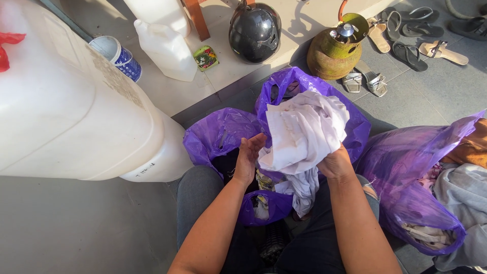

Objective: Sorting and inspecting various pieces of clothing from one laundry bag to another while sitting on the floor.

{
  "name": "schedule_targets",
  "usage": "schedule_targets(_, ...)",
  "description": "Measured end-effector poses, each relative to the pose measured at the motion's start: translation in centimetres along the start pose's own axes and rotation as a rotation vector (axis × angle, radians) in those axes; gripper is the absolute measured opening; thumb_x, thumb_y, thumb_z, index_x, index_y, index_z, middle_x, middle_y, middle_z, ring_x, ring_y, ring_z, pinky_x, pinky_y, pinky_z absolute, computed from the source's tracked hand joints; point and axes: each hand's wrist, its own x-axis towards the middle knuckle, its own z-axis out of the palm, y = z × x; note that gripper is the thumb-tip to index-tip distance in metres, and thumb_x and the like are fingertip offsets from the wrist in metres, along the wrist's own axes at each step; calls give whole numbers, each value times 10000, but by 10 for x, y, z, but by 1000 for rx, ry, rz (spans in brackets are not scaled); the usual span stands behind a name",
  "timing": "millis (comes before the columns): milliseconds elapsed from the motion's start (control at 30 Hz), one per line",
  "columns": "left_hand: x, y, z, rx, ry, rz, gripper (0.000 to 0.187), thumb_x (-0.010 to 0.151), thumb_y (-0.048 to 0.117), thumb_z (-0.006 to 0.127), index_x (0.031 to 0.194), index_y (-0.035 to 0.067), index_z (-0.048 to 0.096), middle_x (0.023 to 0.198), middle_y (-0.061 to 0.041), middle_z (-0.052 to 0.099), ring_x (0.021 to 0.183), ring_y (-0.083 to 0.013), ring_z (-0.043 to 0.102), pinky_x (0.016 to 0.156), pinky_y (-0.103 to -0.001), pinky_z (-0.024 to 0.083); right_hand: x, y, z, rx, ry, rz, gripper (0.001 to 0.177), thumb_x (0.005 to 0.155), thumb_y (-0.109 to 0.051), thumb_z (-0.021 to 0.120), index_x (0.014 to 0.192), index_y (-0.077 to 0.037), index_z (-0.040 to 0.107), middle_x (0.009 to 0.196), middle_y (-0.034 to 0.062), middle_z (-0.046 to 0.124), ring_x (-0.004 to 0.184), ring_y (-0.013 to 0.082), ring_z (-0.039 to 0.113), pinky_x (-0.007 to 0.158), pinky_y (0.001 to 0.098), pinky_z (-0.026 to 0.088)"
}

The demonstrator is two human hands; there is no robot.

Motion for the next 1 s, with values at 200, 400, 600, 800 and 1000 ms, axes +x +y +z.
schedule_targets(200, 5, -7, -3, -48, 52, 38, 509, 889, 83, 789, 1368, 21, 628, 1272, -85, 698, 1157, -171, 633, 962, -322, 548, -5, 3, 6, -161, 4, -29, 624, 565, 77, 692, 1143, -137, 785, 950, 77, 740, 862, 269, 716, 741, 375, 565)
schedule_targets(400, 14, -17, -9, -142, 113, 47, 505, 920, -49, 658, 1414, 39, 599, 1168, -120, 724, 1027, -202, 714, 843, -324, 613, -45, -39, 16, -212, 460, -329, 672, 711, -92, 865, 1319, -125, 582, 1298, 165, 516, 1200, 355, 597, 1006, 409, 490)
schedule_targets(600, -4, 0, 3, -340, -331, -353, 601, 1026, 586, 494, 1447, 164, 574, 1374, -69, 662, 1210, -156, 656, 889, -261, 568, -91, -58, 56, -130, -171, -254, 923, 704, -137, 949, 1487, -82, 463, 1324, 248, 557, 1279, 376, 530, 1086, 486, 429)
schedule_targets(800, 4, -21, -9, 339, -43, -60, 302, 1020, 243, 614, 1302, 195, 714, 1214, 1, 729, 1174, -111, 611, 987, -329, 499, -61, -70, 22, 170, 30, -170, 335, 886, -111, 722, 1220, -83, 727, 972, 95, 723, 894, 169, 703, 816, 329, 570)
schedule_targets(1000, -1, 0, -4, 691, -17, 17, 897, 907, 116, 719, 1641, 183, 208, 1613, -208, 241, 1476, -414, 344, 1200, -544, 344, -64, -83, -28, 644, -100, 102, 272, 940, -298, 713, 1038, -47, 749, 964, 178, 769, 869, 333, 771, 811, 500, 600)
